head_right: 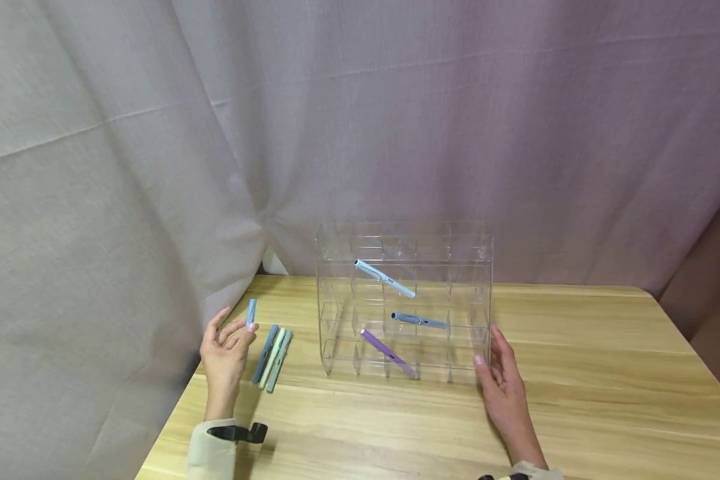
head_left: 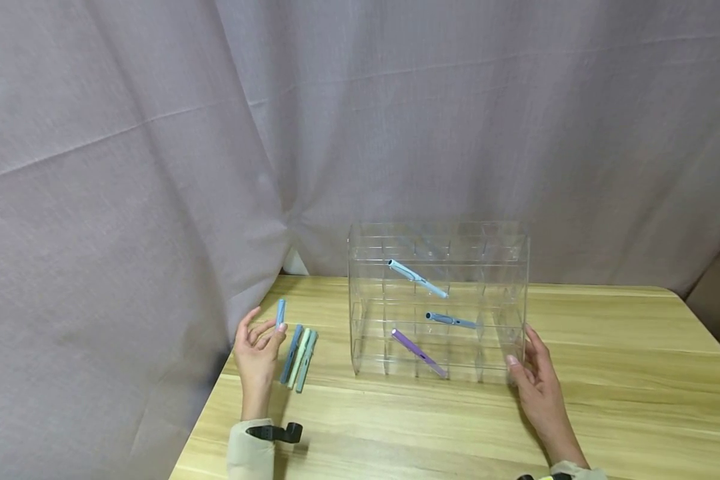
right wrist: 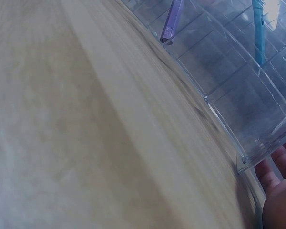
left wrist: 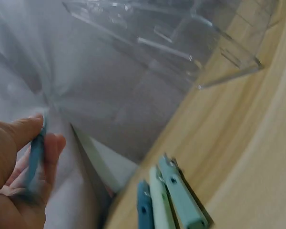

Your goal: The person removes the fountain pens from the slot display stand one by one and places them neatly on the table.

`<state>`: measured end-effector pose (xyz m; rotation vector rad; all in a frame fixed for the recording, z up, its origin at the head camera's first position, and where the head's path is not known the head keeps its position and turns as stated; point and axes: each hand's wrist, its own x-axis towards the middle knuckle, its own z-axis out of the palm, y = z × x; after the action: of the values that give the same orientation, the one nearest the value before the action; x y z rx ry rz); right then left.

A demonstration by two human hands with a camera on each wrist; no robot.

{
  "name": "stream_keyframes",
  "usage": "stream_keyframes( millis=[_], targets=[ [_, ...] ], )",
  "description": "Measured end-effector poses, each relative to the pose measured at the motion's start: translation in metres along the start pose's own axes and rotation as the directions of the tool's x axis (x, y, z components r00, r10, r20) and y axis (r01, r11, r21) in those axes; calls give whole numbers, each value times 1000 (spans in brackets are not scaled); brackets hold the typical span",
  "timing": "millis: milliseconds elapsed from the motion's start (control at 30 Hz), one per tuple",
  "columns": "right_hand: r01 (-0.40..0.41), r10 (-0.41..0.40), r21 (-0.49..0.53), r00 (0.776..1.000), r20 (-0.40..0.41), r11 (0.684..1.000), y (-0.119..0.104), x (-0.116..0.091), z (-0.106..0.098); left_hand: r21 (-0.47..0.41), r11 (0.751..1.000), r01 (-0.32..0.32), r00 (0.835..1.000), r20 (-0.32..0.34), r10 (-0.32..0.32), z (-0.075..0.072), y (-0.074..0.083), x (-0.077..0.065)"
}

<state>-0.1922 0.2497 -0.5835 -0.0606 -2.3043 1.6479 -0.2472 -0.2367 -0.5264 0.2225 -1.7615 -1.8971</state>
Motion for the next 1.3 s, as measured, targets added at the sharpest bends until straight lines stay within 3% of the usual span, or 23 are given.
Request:
stream_keyframes(
  millis=[267,600,900,1100,1300],
  targets=[
    [2,-2,12,1000,4,1000,1,-1,0,117,992,54,996,-75,-46,-12,-33,6],
    [6,-6,35,1000,2,999,3,0,-1,307,946,101,992,-104,-72,-7,-65,15],
    [29,-30,43,999,15,999,5,-1,0,480,871,103,990,-133,-44,-3,-70,17],
    [49,-49,39,999,2,998,3,-1,0,519,848,110,991,-122,-54,-2,-69,17],
    [58,-58,46,998,2,997,3,0,0,544,835,84,993,-120,-21,-3,-68,17]
  ],
)
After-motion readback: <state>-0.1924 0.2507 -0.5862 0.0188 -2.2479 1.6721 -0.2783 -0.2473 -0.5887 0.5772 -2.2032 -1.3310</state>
